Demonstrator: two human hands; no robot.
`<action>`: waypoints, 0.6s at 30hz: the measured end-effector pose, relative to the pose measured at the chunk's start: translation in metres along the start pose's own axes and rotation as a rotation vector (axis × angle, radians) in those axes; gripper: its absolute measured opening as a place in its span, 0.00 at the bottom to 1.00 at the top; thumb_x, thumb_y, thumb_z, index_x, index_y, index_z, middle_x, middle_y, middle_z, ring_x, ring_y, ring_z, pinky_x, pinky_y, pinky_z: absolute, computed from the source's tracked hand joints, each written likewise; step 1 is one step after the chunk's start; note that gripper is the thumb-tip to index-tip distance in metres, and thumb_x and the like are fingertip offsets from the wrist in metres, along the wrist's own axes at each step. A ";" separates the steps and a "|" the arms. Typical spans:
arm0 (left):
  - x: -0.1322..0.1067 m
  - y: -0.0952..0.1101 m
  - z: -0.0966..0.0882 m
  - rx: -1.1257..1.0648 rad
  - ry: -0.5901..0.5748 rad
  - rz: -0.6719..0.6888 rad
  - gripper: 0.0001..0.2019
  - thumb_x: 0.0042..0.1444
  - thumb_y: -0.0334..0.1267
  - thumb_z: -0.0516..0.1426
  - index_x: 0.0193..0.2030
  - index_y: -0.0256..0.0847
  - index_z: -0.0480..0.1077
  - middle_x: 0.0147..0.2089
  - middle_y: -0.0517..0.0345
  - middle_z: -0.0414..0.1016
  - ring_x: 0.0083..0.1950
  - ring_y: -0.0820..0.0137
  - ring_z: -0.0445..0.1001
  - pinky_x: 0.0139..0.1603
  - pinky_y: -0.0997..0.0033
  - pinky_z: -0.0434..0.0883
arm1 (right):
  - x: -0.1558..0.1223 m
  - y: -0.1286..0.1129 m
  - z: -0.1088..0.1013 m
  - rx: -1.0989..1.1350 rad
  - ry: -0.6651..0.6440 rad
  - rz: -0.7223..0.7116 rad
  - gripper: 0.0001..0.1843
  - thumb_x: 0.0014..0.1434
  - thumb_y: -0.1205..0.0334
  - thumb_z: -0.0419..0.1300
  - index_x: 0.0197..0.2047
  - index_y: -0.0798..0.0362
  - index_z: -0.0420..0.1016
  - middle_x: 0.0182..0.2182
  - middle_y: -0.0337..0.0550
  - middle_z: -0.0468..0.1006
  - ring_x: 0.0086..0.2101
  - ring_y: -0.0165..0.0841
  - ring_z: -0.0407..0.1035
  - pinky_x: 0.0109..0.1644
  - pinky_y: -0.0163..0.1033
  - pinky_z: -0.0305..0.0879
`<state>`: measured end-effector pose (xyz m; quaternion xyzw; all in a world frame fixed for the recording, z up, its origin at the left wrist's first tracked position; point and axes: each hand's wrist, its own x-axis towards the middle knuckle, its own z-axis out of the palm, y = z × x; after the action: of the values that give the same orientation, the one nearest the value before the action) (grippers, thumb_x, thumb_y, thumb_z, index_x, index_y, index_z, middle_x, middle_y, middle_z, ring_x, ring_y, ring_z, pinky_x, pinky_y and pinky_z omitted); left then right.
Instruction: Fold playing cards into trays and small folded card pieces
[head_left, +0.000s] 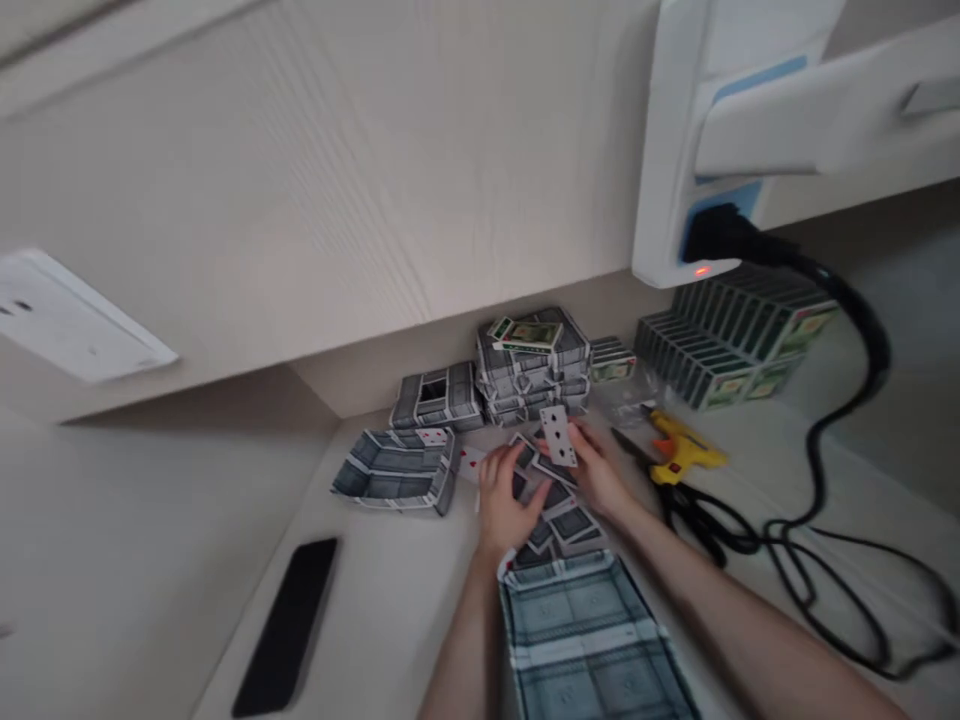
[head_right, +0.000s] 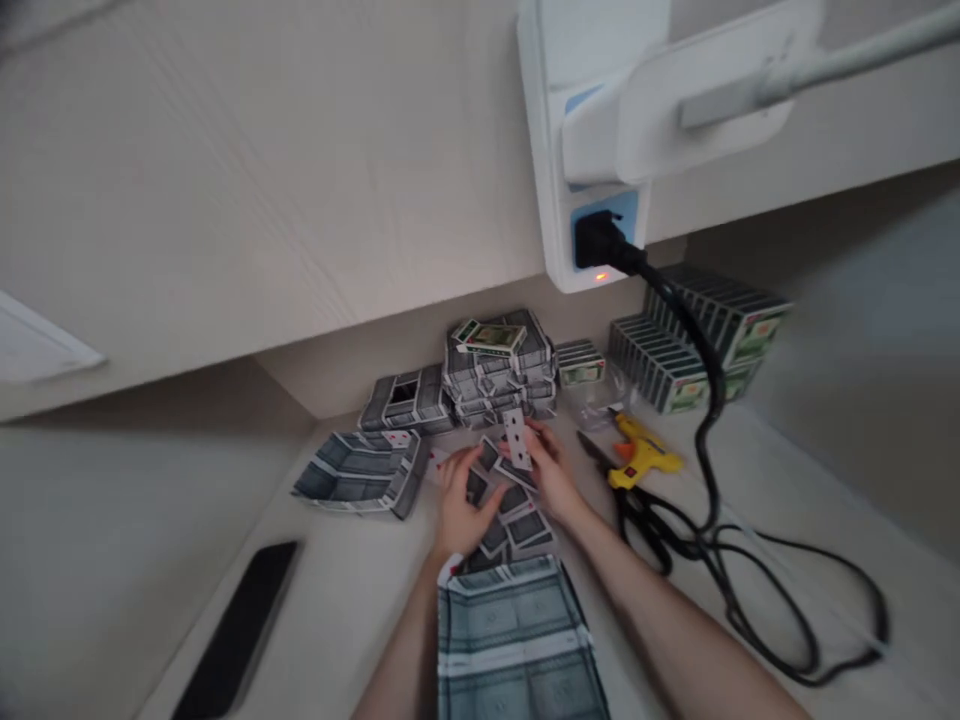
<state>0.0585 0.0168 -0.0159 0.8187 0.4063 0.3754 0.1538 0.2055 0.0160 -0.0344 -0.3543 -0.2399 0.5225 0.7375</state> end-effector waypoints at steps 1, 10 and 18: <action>0.000 0.002 0.001 0.007 -0.023 0.014 0.31 0.45 0.42 0.58 0.57 0.42 0.54 0.56 0.48 0.60 0.58 0.59 0.56 0.56 0.54 0.56 | -0.002 -0.001 0.002 -0.003 -0.020 0.002 0.20 0.46 0.50 0.59 0.41 0.50 0.67 0.37 0.44 0.76 0.32 0.38 0.72 0.36 0.46 0.68; 0.001 0.007 0.007 0.084 -0.029 0.087 0.48 0.40 0.43 0.61 0.63 0.42 0.36 0.63 0.49 0.50 0.64 0.59 0.45 0.61 0.55 0.50 | -0.012 -0.006 0.012 -0.126 -0.264 0.121 0.21 0.42 0.55 0.63 0.41 0.51 0.70 0.38 0.43 0.76 0.37 0.37 0.71 0.39 0.42 0.67; -0.001 0.000 0.008 0.017 0.064 -0.003 0.38 0.43 0.42 0.59 0.60 0.44 0.48 0.57 0.49 0.55 0.59 0.60 0.55 0.57 0.57 0.58 | -0.009 -0.001 0.011 -0.152 -0.286 0.167 0.17 0.44 0.53 0.62 0.36 0.51 0.72 0.29 0.39 0.76 0.28 0.32 0.70 0.36 0.40 0.67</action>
<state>0.0641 0.0169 -0.0219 0.8070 0.4152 0.3979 0.1343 0.1953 0.0100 -0.0265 -0.3497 -0.3512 0.6072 0.6211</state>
